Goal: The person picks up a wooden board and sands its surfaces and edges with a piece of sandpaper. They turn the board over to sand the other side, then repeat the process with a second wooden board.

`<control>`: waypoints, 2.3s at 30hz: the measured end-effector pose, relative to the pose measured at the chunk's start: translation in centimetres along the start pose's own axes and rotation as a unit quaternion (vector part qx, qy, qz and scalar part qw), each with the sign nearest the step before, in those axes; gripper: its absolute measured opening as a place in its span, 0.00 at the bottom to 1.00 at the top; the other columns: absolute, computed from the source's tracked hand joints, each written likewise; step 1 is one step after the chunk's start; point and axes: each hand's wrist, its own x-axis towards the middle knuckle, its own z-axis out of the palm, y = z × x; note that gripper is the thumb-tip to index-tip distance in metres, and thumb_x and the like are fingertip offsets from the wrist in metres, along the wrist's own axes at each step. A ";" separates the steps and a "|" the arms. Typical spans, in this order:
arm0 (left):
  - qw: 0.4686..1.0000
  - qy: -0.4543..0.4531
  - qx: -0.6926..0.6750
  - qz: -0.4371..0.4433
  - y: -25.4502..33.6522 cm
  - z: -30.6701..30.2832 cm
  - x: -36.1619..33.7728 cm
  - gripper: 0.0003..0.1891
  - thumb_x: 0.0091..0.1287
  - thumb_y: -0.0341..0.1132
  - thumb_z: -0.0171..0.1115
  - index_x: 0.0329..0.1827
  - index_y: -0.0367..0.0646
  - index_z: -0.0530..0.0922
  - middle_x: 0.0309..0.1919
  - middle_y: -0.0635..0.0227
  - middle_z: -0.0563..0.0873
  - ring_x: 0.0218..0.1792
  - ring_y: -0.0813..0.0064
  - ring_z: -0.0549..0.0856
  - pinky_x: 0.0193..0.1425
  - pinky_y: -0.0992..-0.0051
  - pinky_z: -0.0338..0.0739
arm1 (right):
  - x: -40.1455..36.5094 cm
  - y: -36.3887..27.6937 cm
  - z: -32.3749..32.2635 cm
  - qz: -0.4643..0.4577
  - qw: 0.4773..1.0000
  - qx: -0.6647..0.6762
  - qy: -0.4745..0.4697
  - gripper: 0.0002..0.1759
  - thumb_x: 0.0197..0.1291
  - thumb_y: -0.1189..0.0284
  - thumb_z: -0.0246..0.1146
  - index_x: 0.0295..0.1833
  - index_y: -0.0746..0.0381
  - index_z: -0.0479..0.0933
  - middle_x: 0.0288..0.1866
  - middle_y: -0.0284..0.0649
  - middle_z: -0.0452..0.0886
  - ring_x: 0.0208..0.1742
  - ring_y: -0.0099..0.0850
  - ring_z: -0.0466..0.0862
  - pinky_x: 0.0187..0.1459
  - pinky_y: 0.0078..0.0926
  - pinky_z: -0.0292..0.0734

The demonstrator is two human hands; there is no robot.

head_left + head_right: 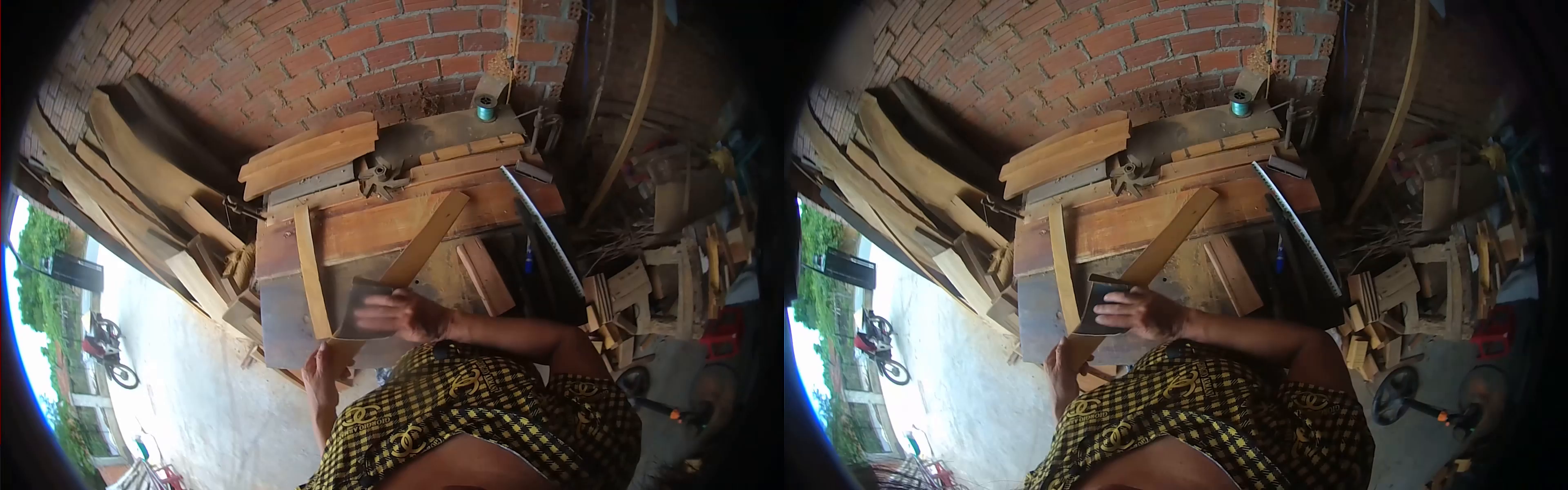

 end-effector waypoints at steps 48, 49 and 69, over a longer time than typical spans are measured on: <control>0.987 0.074 -0.137 -0.036 -0.6 0.6 0.8 0.27 0.75 0.47 0.45 0.69 0.36 0.69 0.31 0.63 0.83 0.24 0.78 0.79 0.24 0.80 0.69 | -8.1 17.6 -4.5 0.438 0.879 -0.137 0.130 0.20 0.69 0.60 0.57 0.43 0.70 0.78 0.35 0.59 0.81 0.41 0.54 0.83 0.42 0.46 0.76; 0.986 0.080 -0.141 -0.038 -0.8 0.7 0.6 0.27 0.75 0.47 0.45 0.69 0.36 0.69 0.31 0.63 0.83 0.24 0.78 0.79 0.24 0.80 0.69 | -8.4 17.3 -2.6 0.495 0.852 -0.156 0.073 0.18 0.69 0.62 0.58 0.44 0.69 0.78 0.34 0.57 0.82 0.39 0.53 0.83 0.41 0.47 0.76; 0.982 0.100 -0.156 -0.029 -3.3 1.4 0.5 0.31 0.74 0.56 0.45 0.53 0.32 0.80 0.28 0.61 0.83 0.19 0.76 0.76 0.21 0.79 0.64 | -0.8 4.7 -2.9 0.318 0.942 0.108 -0.024 0.18 0.62 0.78 0.62 0.58 0.65 0.77 0.55 0.47 0.82 0.56 0.42 0.82 0.55 0.39 0.79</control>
